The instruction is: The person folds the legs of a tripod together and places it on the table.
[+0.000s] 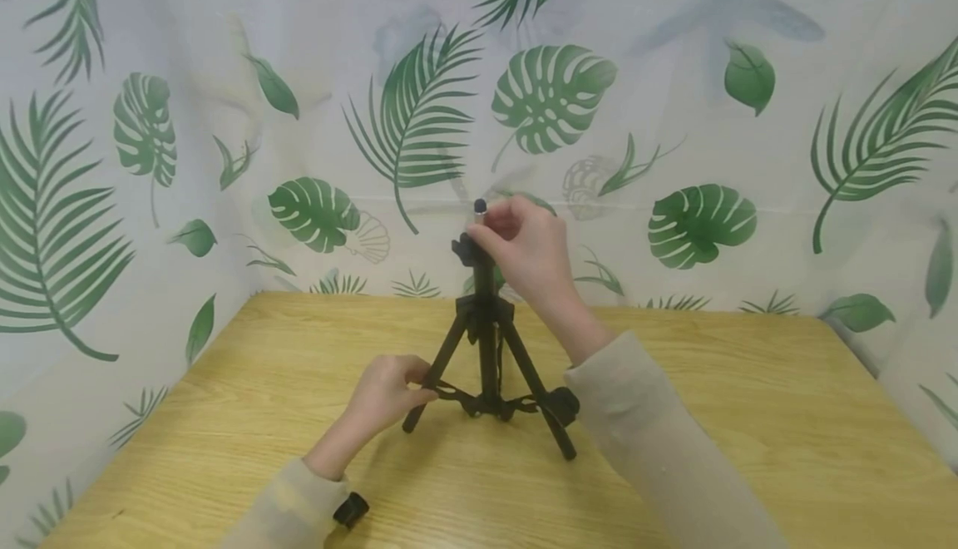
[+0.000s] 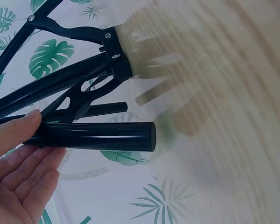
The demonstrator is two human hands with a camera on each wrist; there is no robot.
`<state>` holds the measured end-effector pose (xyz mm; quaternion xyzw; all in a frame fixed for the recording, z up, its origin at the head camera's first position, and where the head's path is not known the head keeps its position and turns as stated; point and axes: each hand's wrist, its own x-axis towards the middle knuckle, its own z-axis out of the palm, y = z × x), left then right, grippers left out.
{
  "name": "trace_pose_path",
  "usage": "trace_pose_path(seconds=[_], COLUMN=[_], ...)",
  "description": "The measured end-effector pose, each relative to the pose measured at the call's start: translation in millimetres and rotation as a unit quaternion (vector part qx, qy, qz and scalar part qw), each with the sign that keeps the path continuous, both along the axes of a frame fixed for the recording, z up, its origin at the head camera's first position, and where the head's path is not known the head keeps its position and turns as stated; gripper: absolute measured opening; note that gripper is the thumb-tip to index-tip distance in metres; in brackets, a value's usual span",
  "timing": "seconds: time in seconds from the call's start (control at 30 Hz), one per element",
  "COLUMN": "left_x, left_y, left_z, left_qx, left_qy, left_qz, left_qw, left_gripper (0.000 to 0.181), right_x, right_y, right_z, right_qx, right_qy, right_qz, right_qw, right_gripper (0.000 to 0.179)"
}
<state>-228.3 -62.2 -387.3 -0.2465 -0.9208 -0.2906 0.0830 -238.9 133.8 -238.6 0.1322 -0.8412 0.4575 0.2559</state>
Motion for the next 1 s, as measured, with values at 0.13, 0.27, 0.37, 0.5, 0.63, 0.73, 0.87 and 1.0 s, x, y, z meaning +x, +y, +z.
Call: trace_pose_path(seconds=[0.13, 0.27, 0.37, 0.5, 0.63, 0.73, 0.87, 1.0], left_x=[-1.4, -2.8, -3.9, -4.8, -5.1, -5.3, -5.5, -6.0], left_y=[1.1, 3.0, 4.2, 5.7, 7.4, 8.2, 8.9, 9.9], left_z=[-0.4, -1.1, -1.8, -1.9, -1.6, -1.8, -2.4, -2.2], left_qx=[0.006, 0.016, 0.028, 0.045, 0.054, 0.059, 0.064, 0.072], left_qy=[-0.001, -0.001, -0.004, -0.010, -0.009, -0.007, 0.002, -0.001], left_qz=[0.001, 0.003, 0.003, 0.000, -0.001, 0.001, 0.001, 0.000], left_qw=[1.0000, 0.9999, 0.9996, 0.9990, 0.9985, 0.9983, 0.9979, 0.9974], left_gripper=[0.019, 0.019, 0.019, 0.019, 0.019, 0.019, 0.019, 0.019], right_x=[-0.3, -0.7, -1.0, -0.3, 0.6, 0.7, 0.7, 0.6], right_y=[0.2, 0.6, 0.5, 0.6, 0.6, 0.4, 0.0, -0.2], right_z=[0.3, -0.2, -0.7, -0.9, -0.6, -0.6, -0.9, -1.3], right_qx=[0.002, 0.002, 0.002, 0.002, 0.003, 0.004, 0.005, 0.004], right_qy=[0.000, 0.001, 0.004, 0.009, 0.013, 0.013, 0.011, 0.012], right_qz=[-0.002, -0.001, 0.001, 0.000, 0.000, 0.000, 0.000, 0.001], right_qw=[1.0000, 1.0000, 1.0000, 1.0000, 0.9999, 0.9999, 0.9999, 0.9999], right_gripper=[0.022, 0.022, 0.023, 0.022, 0.022, 0.022, 0.022, 0.022])
